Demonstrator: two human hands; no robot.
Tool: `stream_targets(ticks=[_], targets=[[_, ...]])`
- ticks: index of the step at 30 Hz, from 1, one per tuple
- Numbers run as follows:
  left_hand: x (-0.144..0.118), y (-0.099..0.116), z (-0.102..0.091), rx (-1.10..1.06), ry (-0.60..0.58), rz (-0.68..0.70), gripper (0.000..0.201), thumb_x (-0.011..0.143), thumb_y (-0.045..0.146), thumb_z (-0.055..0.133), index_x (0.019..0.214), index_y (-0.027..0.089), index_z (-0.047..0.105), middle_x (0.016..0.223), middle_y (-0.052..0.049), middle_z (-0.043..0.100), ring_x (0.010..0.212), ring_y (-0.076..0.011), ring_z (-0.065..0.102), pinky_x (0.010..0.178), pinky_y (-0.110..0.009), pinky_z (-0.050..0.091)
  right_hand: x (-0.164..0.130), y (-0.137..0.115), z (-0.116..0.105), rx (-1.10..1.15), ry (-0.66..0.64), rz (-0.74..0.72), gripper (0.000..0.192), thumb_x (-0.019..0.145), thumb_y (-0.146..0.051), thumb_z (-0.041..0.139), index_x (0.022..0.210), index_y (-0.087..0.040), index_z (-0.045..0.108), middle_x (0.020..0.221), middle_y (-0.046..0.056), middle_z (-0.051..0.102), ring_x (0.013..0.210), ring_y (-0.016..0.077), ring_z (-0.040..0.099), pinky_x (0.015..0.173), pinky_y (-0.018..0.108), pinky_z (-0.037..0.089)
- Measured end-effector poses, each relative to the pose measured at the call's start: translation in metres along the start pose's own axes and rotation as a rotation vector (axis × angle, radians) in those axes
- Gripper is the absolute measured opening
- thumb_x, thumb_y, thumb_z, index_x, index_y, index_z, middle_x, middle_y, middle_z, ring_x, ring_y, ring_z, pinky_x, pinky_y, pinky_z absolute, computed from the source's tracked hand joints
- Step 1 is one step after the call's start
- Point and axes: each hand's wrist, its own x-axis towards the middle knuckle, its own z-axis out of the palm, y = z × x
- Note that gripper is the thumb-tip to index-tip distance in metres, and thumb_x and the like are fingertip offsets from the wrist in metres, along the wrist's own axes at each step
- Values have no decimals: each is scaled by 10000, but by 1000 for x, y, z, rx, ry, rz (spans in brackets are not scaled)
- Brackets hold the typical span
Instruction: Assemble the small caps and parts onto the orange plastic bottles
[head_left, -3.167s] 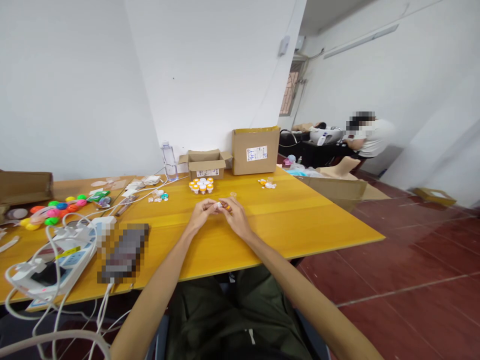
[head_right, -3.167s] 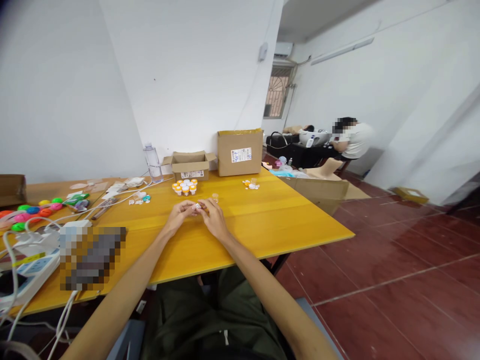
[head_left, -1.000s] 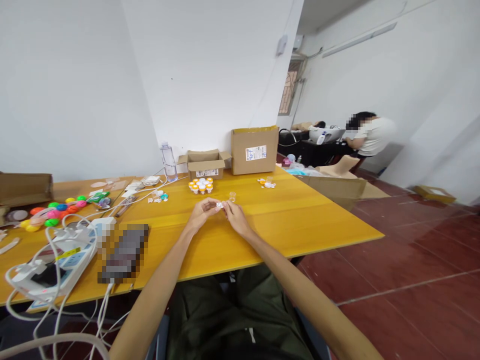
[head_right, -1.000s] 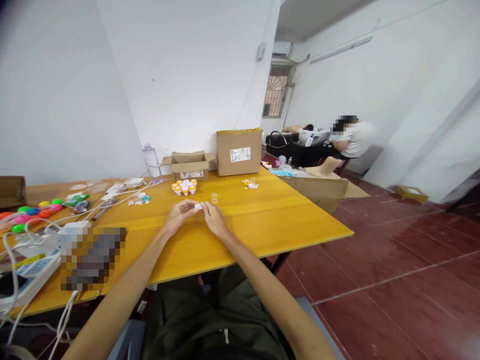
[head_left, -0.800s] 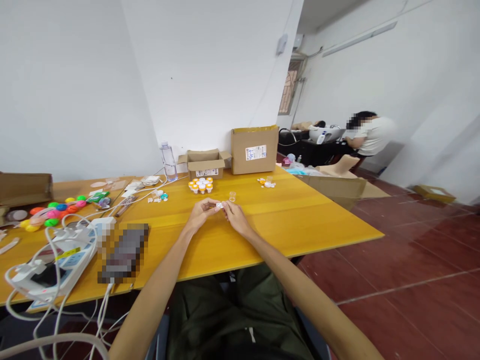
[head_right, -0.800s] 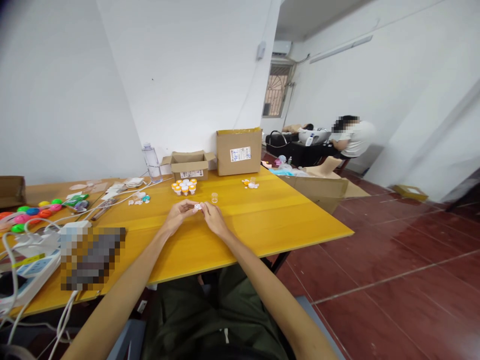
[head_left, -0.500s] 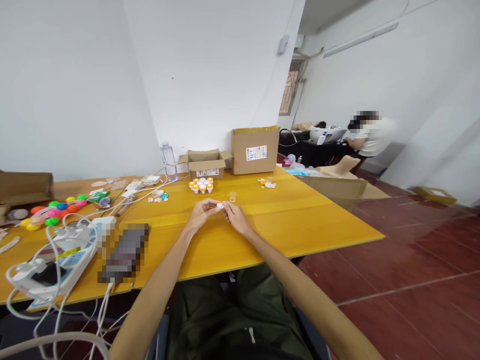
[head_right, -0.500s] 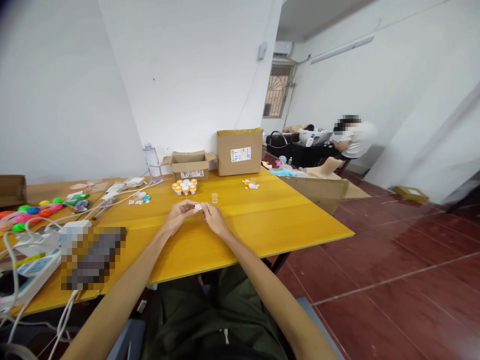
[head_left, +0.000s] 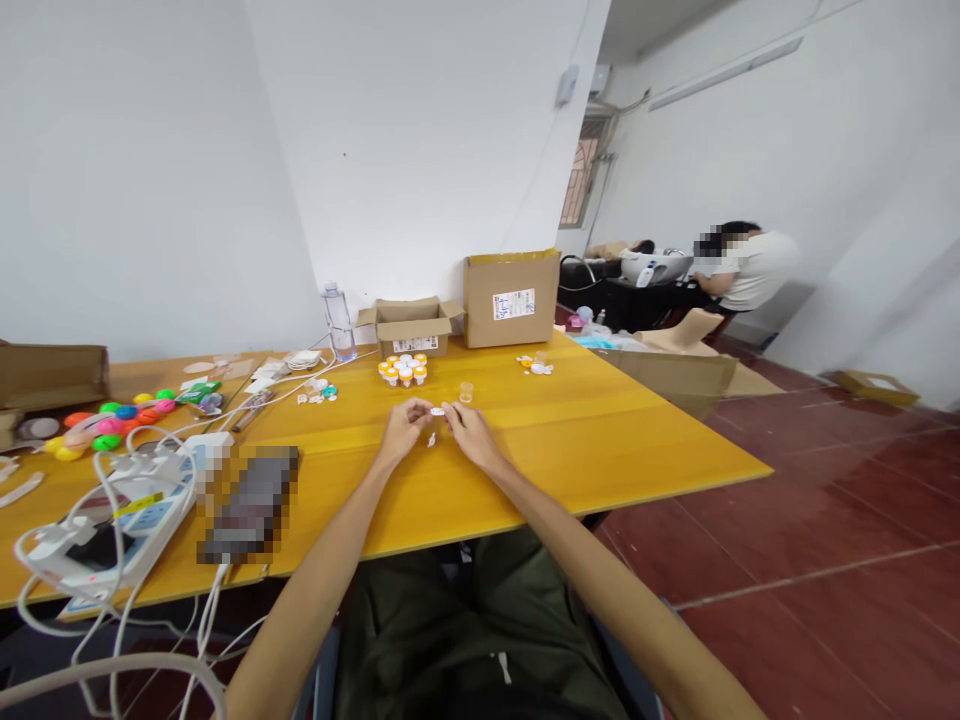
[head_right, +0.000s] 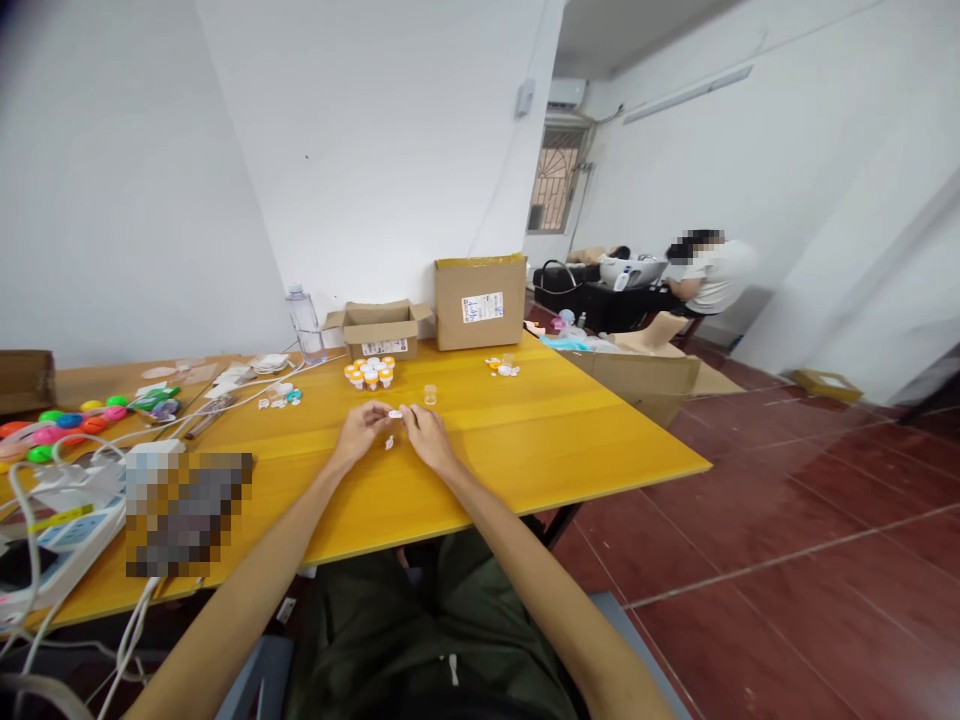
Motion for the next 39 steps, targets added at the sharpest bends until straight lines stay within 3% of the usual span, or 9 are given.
stream_targets(ticks=[7, 10, 17, 22, 26, 30, 33, 36, 39], targets=[[-4, 8, -3, 284, 69, 100, 77, 811, 226, 598, 750, 200, 637, 784, -26, 687, 776, -186, 640, 807, -324, 503, 0, 2, -3, -1, 35, 6, 300, 916, -433, 494, 690, -241, 538, 613, -20, 591, 623, 166, 579, 597, 264, 442], [-17, 17, 1, 536, -12, 184, 173, 896, 285, 509, 810, 200, 634, 814, -27, 670, 780, -186, 619, 794, -326, 503, 0, 0, -3, 16, 76, 8, 246, 887, -418, 523, 731, -235, 577, 680, -3, 650, 668, 177, 613, 633, 276, 478], [-38, 16, 18, 1067, -190, 388, 117, 904, 201, 501, 942, 213, 611, 985, -73, 653, 955, -226, 621, 893, -348, 484, 0, -2, -2, 30, 218, 23, 157, 843, -351, 537, 746, -237, 583, 745, 19, 695, 702, 192, 651, 703, 309, 523], [-26, 17, 16, 1162, -38, 221, 200, 912, 108, 432, 933, 203, 606, 972, -97, 666, 930, -231, 640, 833, -329, 464, 1, 0, -1, 79, 198, 54, 145, 834, -357, 537, 764, -238, 582, 737, 12, 679, 678, 187, 648, 638, 299, 530], [-17, 22, 6, 1087, 129, 37, 207, 962, 187, 414, 924, 201, 617, 942, -95, 681, 878, -227, 651, 734, -304, 446, 1, -2, -1, 139, 179, 71, 131, 818, -354, 544, 779, -236, 586, 733, 8, 673, 628, 179, 635, 585, 292, 530], [-15, 29, -2, 1042, 246, -10, 274, 993, 255, 392, 873, 198, 632, 881, -86, 692, 852, -219, 654, 694, -284, 428, 1, -3, -1, 214, 169, 76, 114, 798, -342, 557, 790, -235, 596, 735, 8, 677, 594, 174, 632, 555, 289, 533], [-17, 37, -4, 1113, 232, -74, 352, 1008, 288, 352, 871, 188, 660, 892, -107, 707, 859, -235, 670, 684, -293, 425, 1, -3, -2, 238, 168, 61, 120, 793, -347, 571, 807, -237, 614, 752, 11, 685, 604, 175, 638, 550, 285, 534], [-25, 48, -2, 1226, 108, -206, 447, 1009, 395, 333, 902, 176, 707, 897, -148, 725, 891, -290, 688, 696, -330, 445, 1, -2, -2, 243, 181, 36, 130, 792, -356, 574, 817, -240, 626, 799, 19, 700, 636, 175, 647, 567, 285, 540], [-34, 54, 5, 1358, 77, -267, 535, 998, 479, 314, 972, 147, 734, 948, -196, 729, 963, -336, 687, 763, -378, 470, 2, -2, -1, 250, 207, 15, 135, 790, -361, 568, 812, -242, 628, 824, 21, 706, 672, 174, 654, 591, 285, 545]])
